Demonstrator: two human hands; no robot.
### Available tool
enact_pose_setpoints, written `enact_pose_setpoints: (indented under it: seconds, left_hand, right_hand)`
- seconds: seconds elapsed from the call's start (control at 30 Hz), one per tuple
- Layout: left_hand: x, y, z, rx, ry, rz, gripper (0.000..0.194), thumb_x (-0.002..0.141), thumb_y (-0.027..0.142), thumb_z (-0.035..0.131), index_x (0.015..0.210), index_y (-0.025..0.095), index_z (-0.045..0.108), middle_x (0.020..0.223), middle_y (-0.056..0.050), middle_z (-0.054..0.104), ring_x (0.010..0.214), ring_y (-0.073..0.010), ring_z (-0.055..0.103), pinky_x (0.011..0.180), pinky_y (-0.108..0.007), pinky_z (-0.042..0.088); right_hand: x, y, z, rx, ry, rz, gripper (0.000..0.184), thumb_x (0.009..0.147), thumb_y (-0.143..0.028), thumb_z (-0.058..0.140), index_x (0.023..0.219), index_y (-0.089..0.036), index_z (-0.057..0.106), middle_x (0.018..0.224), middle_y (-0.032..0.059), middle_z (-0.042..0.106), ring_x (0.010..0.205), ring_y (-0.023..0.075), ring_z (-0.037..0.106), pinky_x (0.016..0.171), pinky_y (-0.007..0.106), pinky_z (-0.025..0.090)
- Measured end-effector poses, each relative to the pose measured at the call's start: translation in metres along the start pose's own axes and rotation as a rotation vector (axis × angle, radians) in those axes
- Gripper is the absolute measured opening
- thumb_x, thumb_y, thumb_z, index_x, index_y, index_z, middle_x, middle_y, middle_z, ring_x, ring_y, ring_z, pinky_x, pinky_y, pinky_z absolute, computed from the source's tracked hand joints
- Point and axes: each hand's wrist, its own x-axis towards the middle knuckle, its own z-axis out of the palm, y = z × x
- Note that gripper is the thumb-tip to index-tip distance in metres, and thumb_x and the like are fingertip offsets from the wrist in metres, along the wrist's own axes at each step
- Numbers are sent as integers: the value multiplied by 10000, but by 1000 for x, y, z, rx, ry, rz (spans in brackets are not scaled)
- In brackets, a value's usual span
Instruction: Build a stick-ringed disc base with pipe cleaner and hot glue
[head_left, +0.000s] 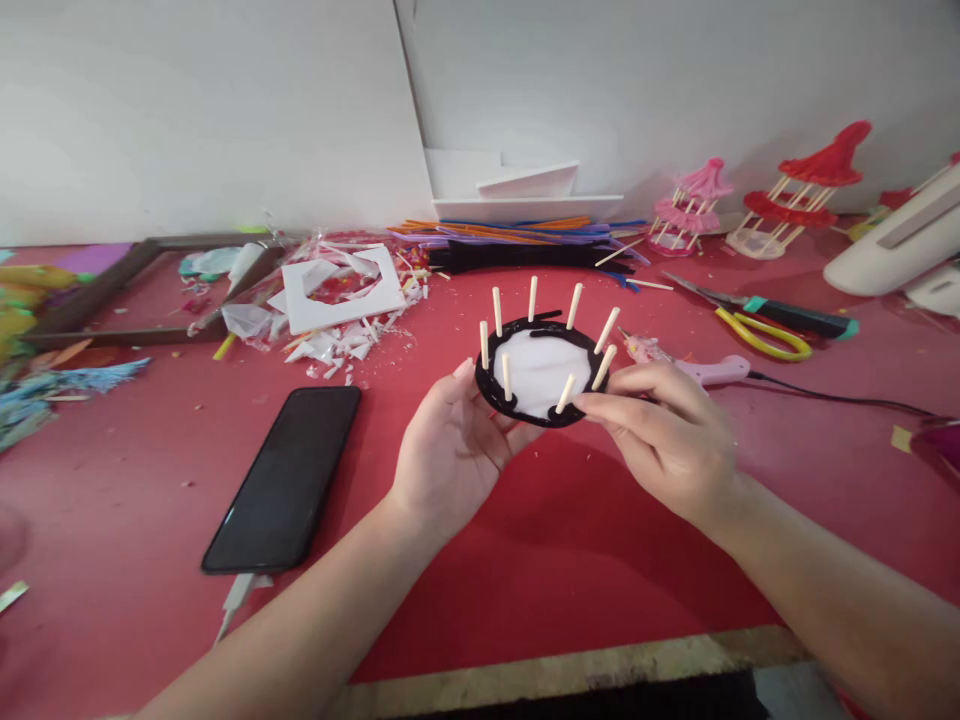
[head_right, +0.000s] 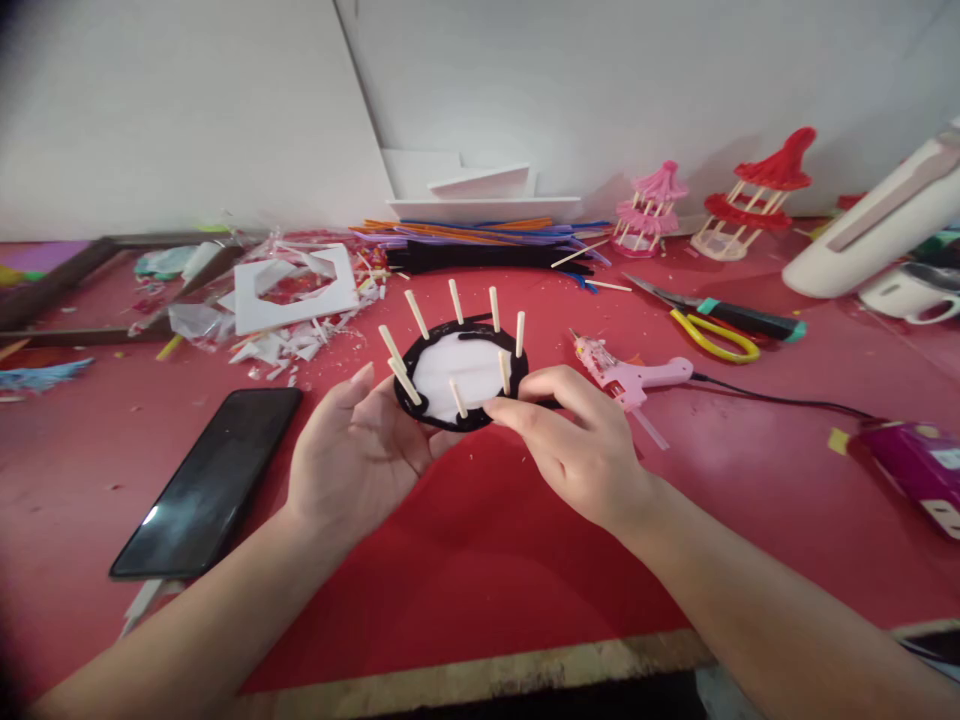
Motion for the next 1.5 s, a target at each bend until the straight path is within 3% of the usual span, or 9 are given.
enact_pose_setpoints:
  seconds: [0.1,0.27,0.37,0.5,0.7,0.97,1.13,1.27,1.5]
  left_hand:
    - [-1,1,-1,17,-5,-2,369,789,463,654,1018,176,689,1044,-91,743,912,-242,687,703,-327,578]
    - [-3,1,-4,93,-43,-10,439,688,521,728,970,186,706,1165,-100,721,1164,-360,606,849,-453,577]
    - [-2,1,-5,115,-34,-24,479,641,521,756,981,185,718,1144,-103,726,1180,-377,588,868,-483,573]
    - [0,0,-7,129,-24,-18,524,626,554,778,1009,202,722,1020,-83,747,1120,-354,613,823,-469,589]
    - [3,-2,-9,145,-54,-15,495,642,569,787,972,201,751,1013,-71,757,1012,-291,661,813,-412,590]
    - [3,-3,-9,136,-52,-41,493,688,565,761,1026,206,735,1127,-91,747,1178,-355,610,886,-475,567]
    - [4,-3,-10,105,-93,-45,355,782,498,710,981,207,753,1085,-61,768,1018,-256,688,833,-365,580]
    - [5,-3,-11,84,-88,-57,357,796,463,703,1013,184,756,1055,-62,778,954,-212,703,834,-311,576]
    - [5,-1,-10,91,-98,-69,427,814,488,663,1084,163,726,1110,-97,761,996,-247,697,871,-360,571]
  right_hand:
    - [0,1,-1,-11,-12,-25,294,867,17,574,1019,-200,702,921,60,613,843,152,622,715,302,518]
    - [2,1,-2,-18,-17,-48,230,894,-46,590,1017,-199,709,904,59,626,820,148,636,723,298,536]
    - [4,3,-3,-31,-29,-58,217,911,-69,577,1012,-207,711,876,47,641,789,136,646,708,279,545]
    - [6,5,-4,-11,-52,-55,206,916,-67,567,987,-193,714,837,40,660,752,123,659,689,251,553]
    - [8,4,-6,-12,-62,-38,184,909,-74,580,947,-176,729,809,51,681,723,129,674,675,245,562]
    - [11,3,-6,7,-70,5,172,903,-96,597,951,-189,733,788,41,698,697,125,673,675,240,556]
    - [9,4,-6,-24,-80,-44,213,908,-74,572,972,-204,727,833,44,688,751,128,672,683,239,553]
    - [5,4,-5,-48,-76,-74,241,891,-31,573,1002,-191,714,867,59,664,780,140,663,685,256,549]
    - [3,4,-2,21,-74,-33,271,873,-15,590,1069,-173,692,891,68,641,802,156,643,734,303,537]
